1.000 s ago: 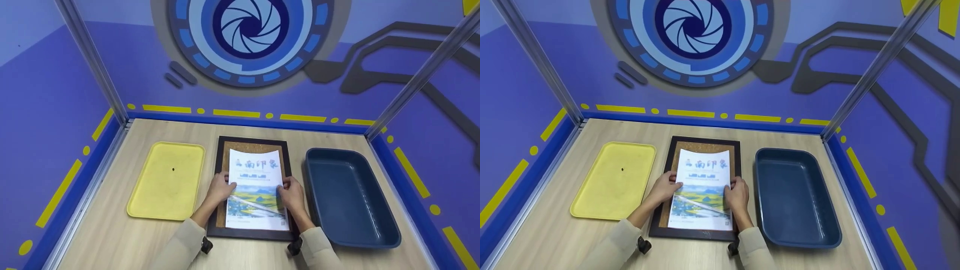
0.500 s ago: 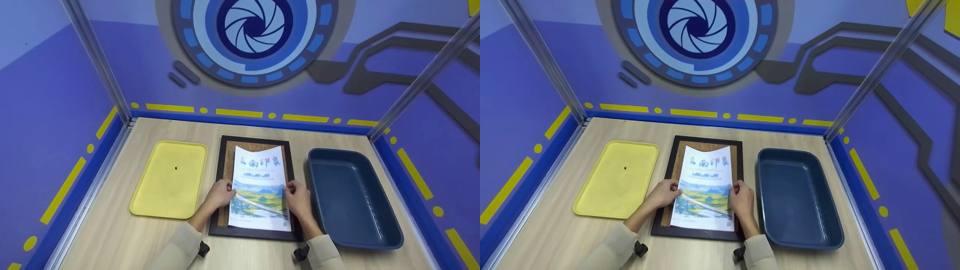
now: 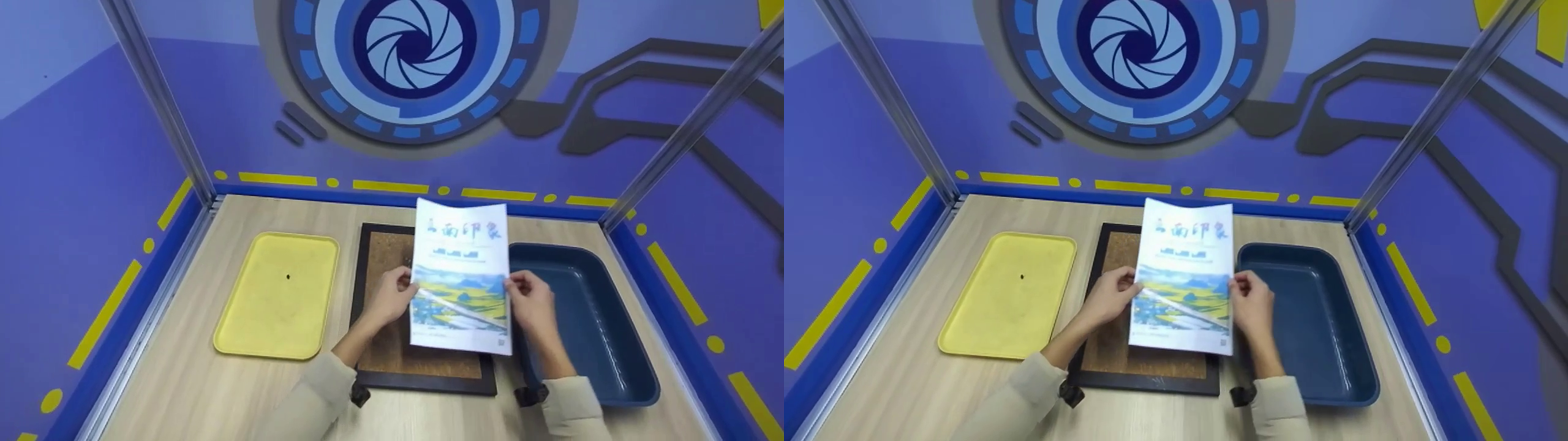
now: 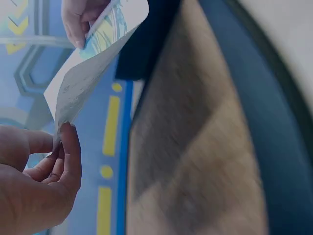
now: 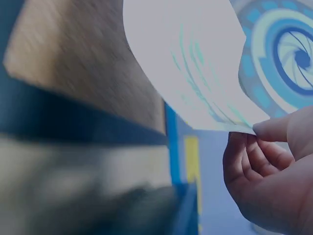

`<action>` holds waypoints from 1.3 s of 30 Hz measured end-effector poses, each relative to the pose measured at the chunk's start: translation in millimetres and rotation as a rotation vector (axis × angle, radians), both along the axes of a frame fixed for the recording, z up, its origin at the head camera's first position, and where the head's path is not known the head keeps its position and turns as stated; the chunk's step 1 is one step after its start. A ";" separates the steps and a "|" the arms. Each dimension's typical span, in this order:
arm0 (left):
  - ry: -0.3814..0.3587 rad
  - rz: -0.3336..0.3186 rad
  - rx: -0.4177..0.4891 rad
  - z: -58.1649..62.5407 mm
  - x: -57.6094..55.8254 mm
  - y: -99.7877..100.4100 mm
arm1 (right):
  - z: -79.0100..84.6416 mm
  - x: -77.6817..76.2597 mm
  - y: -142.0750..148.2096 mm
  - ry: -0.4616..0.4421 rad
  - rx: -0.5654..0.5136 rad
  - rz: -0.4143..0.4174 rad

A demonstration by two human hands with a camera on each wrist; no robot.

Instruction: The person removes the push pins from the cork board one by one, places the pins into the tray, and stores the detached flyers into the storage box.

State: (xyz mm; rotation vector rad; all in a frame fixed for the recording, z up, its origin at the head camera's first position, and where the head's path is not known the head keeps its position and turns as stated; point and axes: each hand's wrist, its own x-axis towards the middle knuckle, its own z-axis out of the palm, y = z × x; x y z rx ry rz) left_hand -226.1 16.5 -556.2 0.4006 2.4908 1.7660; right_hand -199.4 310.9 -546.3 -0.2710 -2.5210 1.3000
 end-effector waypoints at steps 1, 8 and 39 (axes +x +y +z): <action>0.007 -0.009 0.029 3.8 -0.4 7.7 | 4.9 -0.3 8.8 0.005 -0.008 0.003; -0.083 -0.086 0.249 21.6 5.4 71.4 | 33.1 9.9 71.4 -0.018 -0.050 -0.021; -0.238 -0.064 0.007 -5.1 49.1 233.7 | -3.9 50.0 248.6 -0.408 0.054 0.045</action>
